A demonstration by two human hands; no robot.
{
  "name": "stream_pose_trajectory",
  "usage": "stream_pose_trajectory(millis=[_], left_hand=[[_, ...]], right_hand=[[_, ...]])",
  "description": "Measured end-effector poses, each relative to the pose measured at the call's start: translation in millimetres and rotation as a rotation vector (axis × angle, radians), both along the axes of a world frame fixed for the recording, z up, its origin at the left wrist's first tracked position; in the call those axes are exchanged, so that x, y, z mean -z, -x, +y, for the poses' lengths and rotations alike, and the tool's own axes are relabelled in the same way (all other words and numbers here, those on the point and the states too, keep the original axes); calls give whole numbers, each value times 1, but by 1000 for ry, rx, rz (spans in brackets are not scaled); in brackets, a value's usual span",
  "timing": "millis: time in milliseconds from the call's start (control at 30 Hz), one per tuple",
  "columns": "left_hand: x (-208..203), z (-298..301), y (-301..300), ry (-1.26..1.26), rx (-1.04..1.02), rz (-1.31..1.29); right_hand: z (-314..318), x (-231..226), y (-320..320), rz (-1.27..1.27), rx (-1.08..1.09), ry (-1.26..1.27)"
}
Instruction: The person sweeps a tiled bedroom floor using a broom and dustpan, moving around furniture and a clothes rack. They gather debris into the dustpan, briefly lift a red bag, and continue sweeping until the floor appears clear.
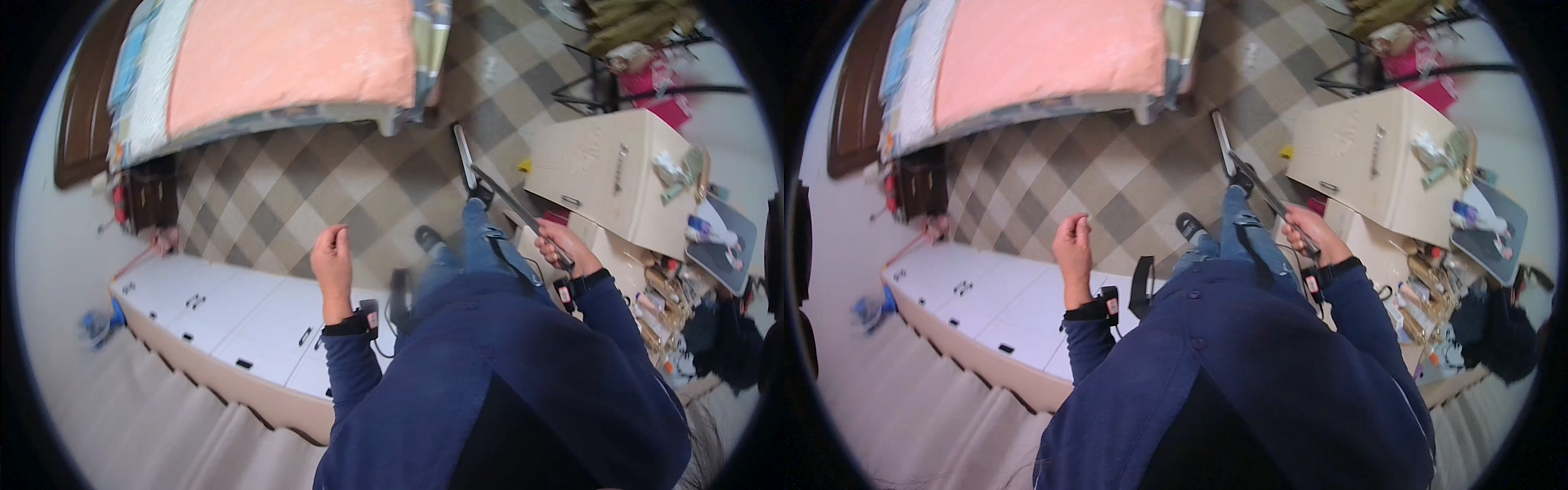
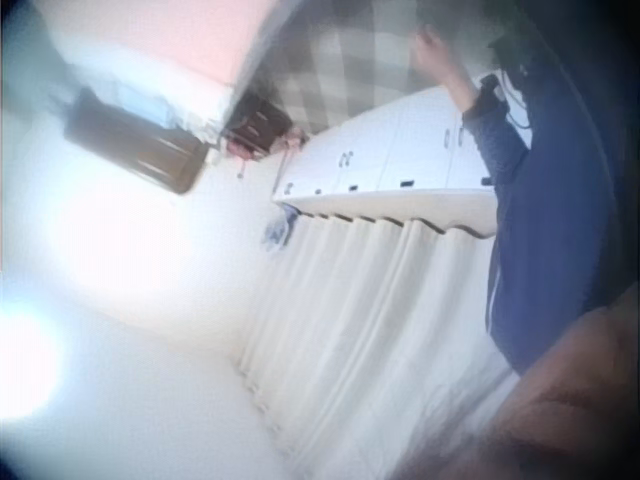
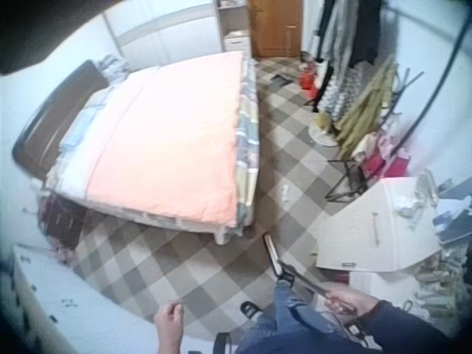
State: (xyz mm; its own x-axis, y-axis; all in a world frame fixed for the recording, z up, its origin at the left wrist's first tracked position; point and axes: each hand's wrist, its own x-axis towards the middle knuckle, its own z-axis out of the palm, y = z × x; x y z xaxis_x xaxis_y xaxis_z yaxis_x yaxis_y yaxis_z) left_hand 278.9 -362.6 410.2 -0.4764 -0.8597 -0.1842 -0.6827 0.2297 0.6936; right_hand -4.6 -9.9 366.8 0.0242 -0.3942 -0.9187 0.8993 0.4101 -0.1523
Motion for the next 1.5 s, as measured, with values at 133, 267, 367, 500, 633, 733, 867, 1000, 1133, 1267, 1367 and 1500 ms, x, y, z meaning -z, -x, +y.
stream_pose_trajectory(millis=[133, 267, 367, 500, 633, 733, 867, 1000, 1133, 1267, 1367, 1500], left_hand=[[-1, 10, -50, 14, -105, -26], [-7, 20, -83, 101, -138, -86], [-11, 28, -96, 189, -155, -87], [-15, 41, -98, 115, -248, -85], [-15, 47, -63, 37, -255, -23], [-17, 47, -27, -24, -242, 26], [-23, 50, 20, 15, -188, 34], [-32, 52, 53, 50, -152, 54], [-39, 54, 74, 50, -128, 35], [-44, 48, 90, 62, -123, -4], [-37, 40, 106, 23, -75, 9], [-24, 26, 123, 23, 2, -19]], right_hand=[[-23, 14, -31, -134, -36, -33], [-56, 53, -45, -231, -143, -5], [-72, 76, -45, -365, -150, -23], [-61, 76, -21, -399, -148, 104], [-43, 60, 18, -188, 0, 98], [-35, 50, 56, -103, 81, 105], [-34, 57, 101, -43, 123, -15], [-31, 62, 137, -50, 154, 27], [-46, 57, 166, 26, 132, 12], [-52, 54, 166, 181, 118, 9], [-36, 54, 159, 138, 100, -9], [-21, 58, 159, 86, 66, -82]])
